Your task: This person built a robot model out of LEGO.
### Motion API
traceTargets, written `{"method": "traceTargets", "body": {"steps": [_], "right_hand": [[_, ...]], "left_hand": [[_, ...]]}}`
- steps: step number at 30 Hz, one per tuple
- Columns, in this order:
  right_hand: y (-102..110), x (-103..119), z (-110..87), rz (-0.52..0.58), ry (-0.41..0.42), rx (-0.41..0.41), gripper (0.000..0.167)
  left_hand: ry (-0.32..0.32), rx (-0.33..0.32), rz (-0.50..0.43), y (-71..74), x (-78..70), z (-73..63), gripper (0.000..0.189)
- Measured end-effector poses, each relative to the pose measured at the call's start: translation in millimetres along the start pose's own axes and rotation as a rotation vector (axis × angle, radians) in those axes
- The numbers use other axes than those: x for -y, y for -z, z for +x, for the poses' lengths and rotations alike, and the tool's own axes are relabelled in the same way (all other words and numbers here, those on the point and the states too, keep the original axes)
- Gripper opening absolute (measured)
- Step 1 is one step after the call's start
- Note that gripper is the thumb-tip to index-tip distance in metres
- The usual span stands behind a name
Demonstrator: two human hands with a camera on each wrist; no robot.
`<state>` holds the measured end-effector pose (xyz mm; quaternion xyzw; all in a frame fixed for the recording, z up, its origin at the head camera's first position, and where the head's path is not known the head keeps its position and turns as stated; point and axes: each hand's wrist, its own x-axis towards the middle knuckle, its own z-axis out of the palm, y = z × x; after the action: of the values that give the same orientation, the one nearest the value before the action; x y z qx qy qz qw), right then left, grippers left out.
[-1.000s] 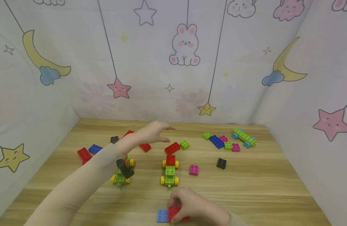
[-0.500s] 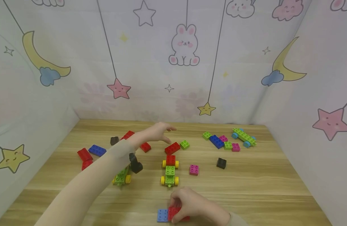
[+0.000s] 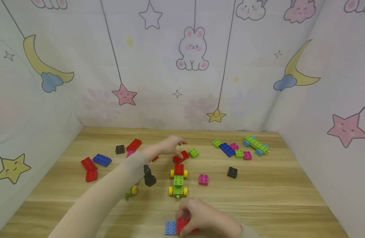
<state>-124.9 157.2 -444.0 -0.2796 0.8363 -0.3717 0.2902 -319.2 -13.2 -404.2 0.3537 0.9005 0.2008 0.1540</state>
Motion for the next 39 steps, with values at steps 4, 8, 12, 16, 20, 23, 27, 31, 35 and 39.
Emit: {"method": "traceTargets", "body": {"steps": [4,8,12,16,20,23,27,31,35,39], "right_hand": [[0.3,0.3,0.3,0.006,-0.004,0.001,0.021],[0.2,-0.1,0.1,0.009,0.006,-0.002,0.022],[0.3,-0.6,-0.1,0.006,0.017,-0.006,0.023],[0.5,-0.7,0.4,0.002,0.009,-0.005,0.023],[0.6,-1.0,0.8,0.003,0.010,-0.004,0.023],[0.8,-1.0,0.9,0.005,0.009,-0.002,0.023],[1.2,-0.5,1.2,0.009,-0.002,0.003,0.022],[1.1,-0.2,1.4,0.011,-0.007,0.006,0.022],[0.9,-0.3,1.1,0.013,-0.010,0.007,0.023],[1.0,-0.1,0.6,0.017,-0.010,0.007,0.023]], "left_hand": [[0.027,0.007,-0.010,-3.6,2.6,0.3,0.062],[0.047,0.023,-0.018,-7.8,5.1,0.5,0.063],[0.055,0.026,-0.003,-12.8,7.2,0.4,0.060],[0.063,0.015,-0.011,-16.3,8.1,-0.1,0.057],[0.070,0.010,-0.013,-19.4,9.0,1.2,0.055],[0.072,0.013,0.006,-22.7,10.5,3.5,0.054],[0.069,0.007,0.023,-25.4,11.6,5.6,0.052],[0.074,0.004,0.019,-26.0,12.1,6.8,0.051],[0.080,0.006,0.009,-26.2,12.0,7.7,0.050],[0.077,0.009,-0.007,-25.7,11.1,7.1,0.048]]}}
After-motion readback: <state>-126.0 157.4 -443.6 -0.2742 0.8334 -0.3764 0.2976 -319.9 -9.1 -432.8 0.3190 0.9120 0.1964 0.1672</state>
